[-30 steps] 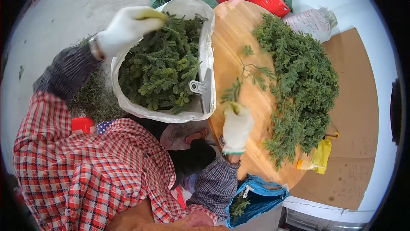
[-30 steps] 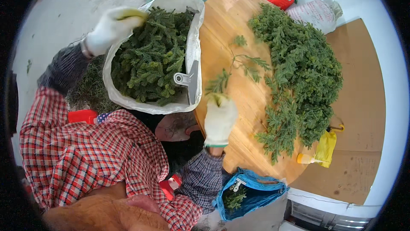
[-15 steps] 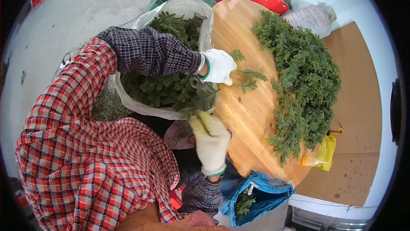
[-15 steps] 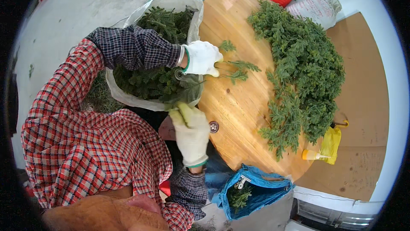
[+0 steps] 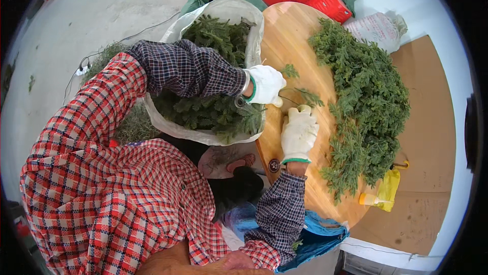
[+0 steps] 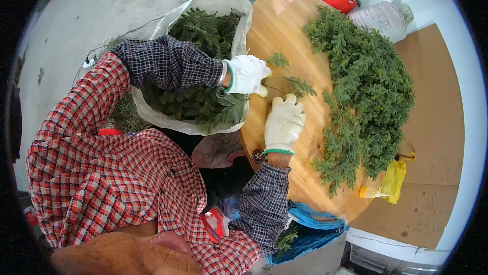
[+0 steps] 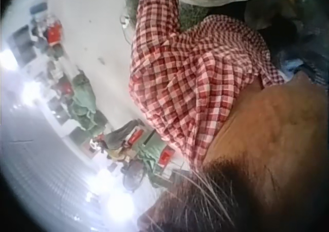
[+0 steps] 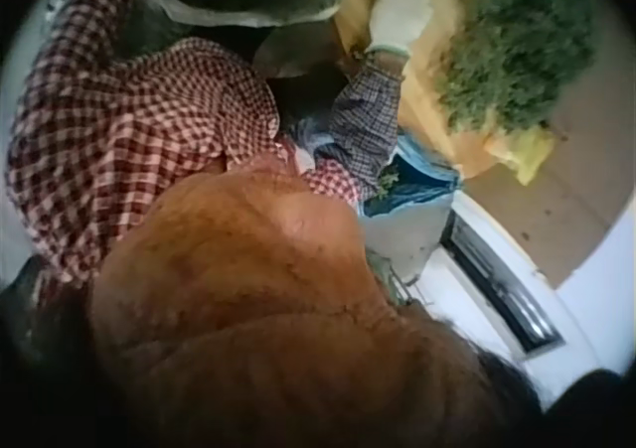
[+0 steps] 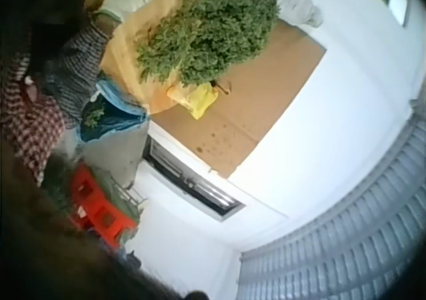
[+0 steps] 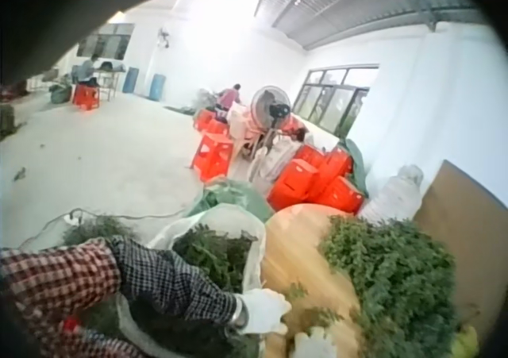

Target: Packing green leafy plants from a wooden board into a white bag

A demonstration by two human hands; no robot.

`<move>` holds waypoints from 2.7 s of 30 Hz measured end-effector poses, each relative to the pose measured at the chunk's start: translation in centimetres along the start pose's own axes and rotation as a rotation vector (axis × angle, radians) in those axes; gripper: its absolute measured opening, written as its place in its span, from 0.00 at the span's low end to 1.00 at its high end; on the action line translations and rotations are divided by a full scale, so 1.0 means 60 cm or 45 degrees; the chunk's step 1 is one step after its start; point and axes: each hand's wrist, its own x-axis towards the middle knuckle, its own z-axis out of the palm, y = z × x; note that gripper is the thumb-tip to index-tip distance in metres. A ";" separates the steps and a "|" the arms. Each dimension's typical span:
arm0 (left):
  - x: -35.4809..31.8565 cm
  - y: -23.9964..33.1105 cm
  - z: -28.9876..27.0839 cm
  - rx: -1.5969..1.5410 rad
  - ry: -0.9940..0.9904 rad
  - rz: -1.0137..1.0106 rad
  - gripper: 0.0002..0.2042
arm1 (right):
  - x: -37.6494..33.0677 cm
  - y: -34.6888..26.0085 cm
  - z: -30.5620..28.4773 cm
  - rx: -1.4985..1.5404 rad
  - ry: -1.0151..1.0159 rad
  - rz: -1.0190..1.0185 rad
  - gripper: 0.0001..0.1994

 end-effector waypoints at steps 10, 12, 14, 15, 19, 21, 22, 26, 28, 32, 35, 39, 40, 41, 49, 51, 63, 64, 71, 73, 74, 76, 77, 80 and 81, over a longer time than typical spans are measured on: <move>0.004 0.007 0.010 -0.077 0.042 0.038 0.17 | -0.044 0.014 0.007 0.184 0.012 0.162 0.09; 0.005 0.016 0.007 -0.065 0.063 0.020 0.17 | -0.048 0.009 0.008 0.117 0.050 0.146 0.08; 0.008 0.024 0.006 -0.078 0.063 0.043 0.15 | -0.051 0.001 -0.003 0.047 0.089 0.132 0.07; 0.010 0.024 0.005 -0.078 0.066 0.040 0.15 | -0.051 -0.004 -0.010 0.015 0.098 0.106 0.07; 0.012 0.031 -0.002 -0.118 0.040 0.067 0.12 | -0.042 -0.014 -0.021 -0.058 -0.171 0.174 0.07; 0.013 0.033 -0.002 -0.154 0.044 0.073 0.10 | -0.043 -0.013 -0.018 -0.035 -0.145 0.126 0.07; 0.017 0.030 0.008 -0.210 0.091 0.118 0.10 | -0.044 -0.013 -0.017 -0.012 -0.121 0.078 0.07; 0.032 0.023 0.039 -0.028 0.153 0.287 0.08 | -0.035 -0.018 -0.043 -0.185 -0.075 0.019 0.05; 0.028 0.020 0.044 0.069 0.148 0.329 0.08 | -0.026 -0.013 -0.049 -0.249 0.071 0.049 0.05; -0.002 0.028 0.047 0.116 0.268 0.386 0.08 | 0.002 0.009 -0.045 -0.108 0.121 0.091 0.09; -0.009 0.052 0.051 0.077 0.316 0.390 0.08 | 0.007 0.041 -0.013 0.066 0.228 0.075 0.14; -0.015 0.045 0.055 0.167 0.333 0.391 0.08 | 0.013 0.071 0.019 0.241 0.175 -0.120 0.15; -0.012 0.041 0.055 0.078 0.337 0.453 0.08 | 0.011 0.079 0.022 0.310 0.004 -0.066 0.15; -0.010 0.035 0.054 -0.012 0.341 0.506 0.09 | 0.010 0.078 0.012 0.312 0.002 -0.068 0.15; -0.011 0.040 0.002 -0.448 0.091 0.221 0.16 | -0.014 0.048 -0.053 -0.115 0.099 0.075 0.09; -0.006 0.044 0.013 -0.553 0.125 0.412 0.17 | -0.026 0.043 -0.063 -0.136 0.062 0.117 0.09; -0.043 0.066 -0.035 0.189 0.177 1.477 0.11 | -0.178 -0.030 -0.138 -0.043 -0.072 0.203 0.07; -0.064 0.076 -0.057 0.225 0.026 1.509 0.11 | -0.200 -0.044 -0.148 0.126 -0.092 0.161 0.09; -0.104 0.084 -0.104 0.226 -0.126 1.693 0.08 | -0.377 -0.034 -0.175 1.681 -0.780 0.089 0.08; -0.045 0.013 -0.095 0.123 -0.071 1.410 0.11 | -0.487 -0.009 -0.158 1.655 -0.641 0.671 0.05; -0.022 0.024 -0.104 -0.162 -0.110 1.248 0.10 | -0.504 -0.011 -0.182 1.517 -0.344 1.123 0.07; -0.002 0.027 -0.117 -0.110 0.152 1.240 0.09 | -0.529 0.009 -0.198 0.927 0.028 1.410 0.12; 0.015 0.027 -0.108 0.230 0.446 1.429 0.09 | -0.545 0.039 -0.183 0.511 0.132 1.281 0.14; 0.030 0.057 -0.065 -0.260 0.218 0.957 0.09 | -0.577 0.073 -0.141 0.396 0.174 1.745 0.21; 0.039 0.053 -0.049 -0.163 0.316 1.010 0.10 | -0.587 0.079 -0.117 0.099 -0.129 1.723 0.23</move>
